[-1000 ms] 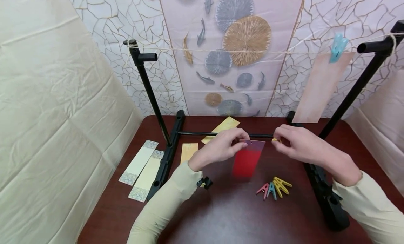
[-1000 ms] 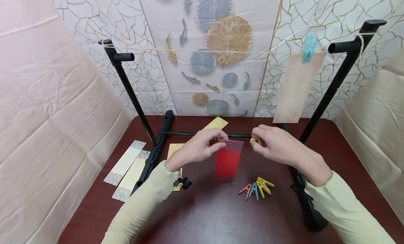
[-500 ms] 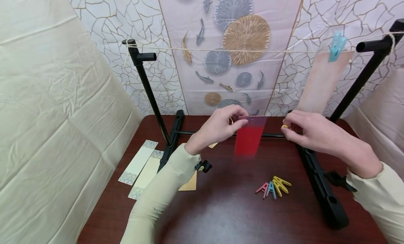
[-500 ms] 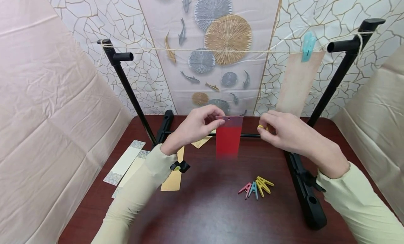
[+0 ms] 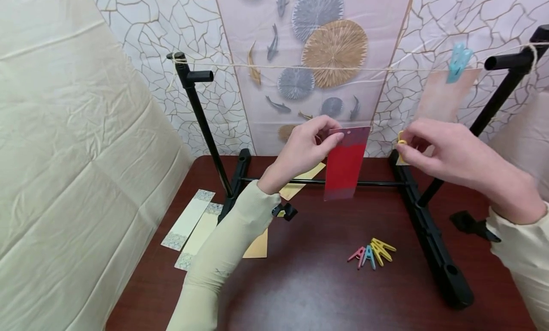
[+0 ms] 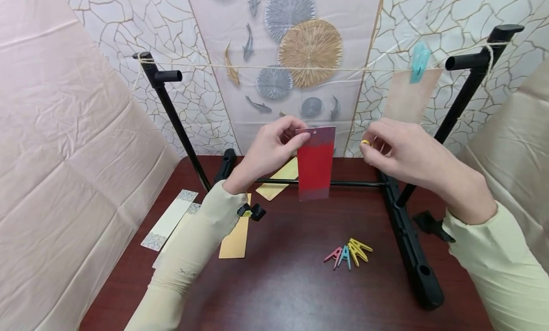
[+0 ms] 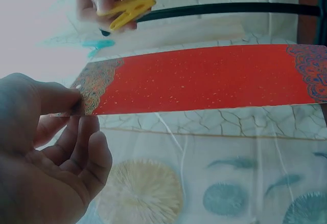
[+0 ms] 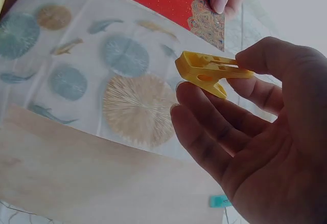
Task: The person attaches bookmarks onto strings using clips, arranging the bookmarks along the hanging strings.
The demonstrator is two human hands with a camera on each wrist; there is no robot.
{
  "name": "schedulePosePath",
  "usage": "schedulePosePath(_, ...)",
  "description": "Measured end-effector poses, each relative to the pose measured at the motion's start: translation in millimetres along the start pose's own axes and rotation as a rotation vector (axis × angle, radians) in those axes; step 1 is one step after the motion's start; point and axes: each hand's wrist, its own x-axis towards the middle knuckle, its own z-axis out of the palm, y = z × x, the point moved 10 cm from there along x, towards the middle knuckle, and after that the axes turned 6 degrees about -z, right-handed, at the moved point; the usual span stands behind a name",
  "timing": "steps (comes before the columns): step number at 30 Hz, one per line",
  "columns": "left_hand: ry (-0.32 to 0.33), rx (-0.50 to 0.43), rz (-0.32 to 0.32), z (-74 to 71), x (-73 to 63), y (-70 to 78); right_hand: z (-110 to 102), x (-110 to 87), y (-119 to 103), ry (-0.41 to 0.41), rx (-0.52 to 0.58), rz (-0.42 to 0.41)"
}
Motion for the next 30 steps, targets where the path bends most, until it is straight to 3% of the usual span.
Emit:
schedulePosePath(5,-0.010,-0.058,-0.064,3.5,11.5,5.0,-12.0,6.2,3.9,0.051,-0.005,0.015)
schedulePosePath(14,0.017,-0.077,-0.077,5.8,42.2,5.8,-34.1,13.7,11.6,0.179,0.058,0.045)
schedulePosePath(30,0.024,-0.172,-0.140,15.7,73.1,18.0,-52.7,28.4,32.0,0.325,0.248,0.111)
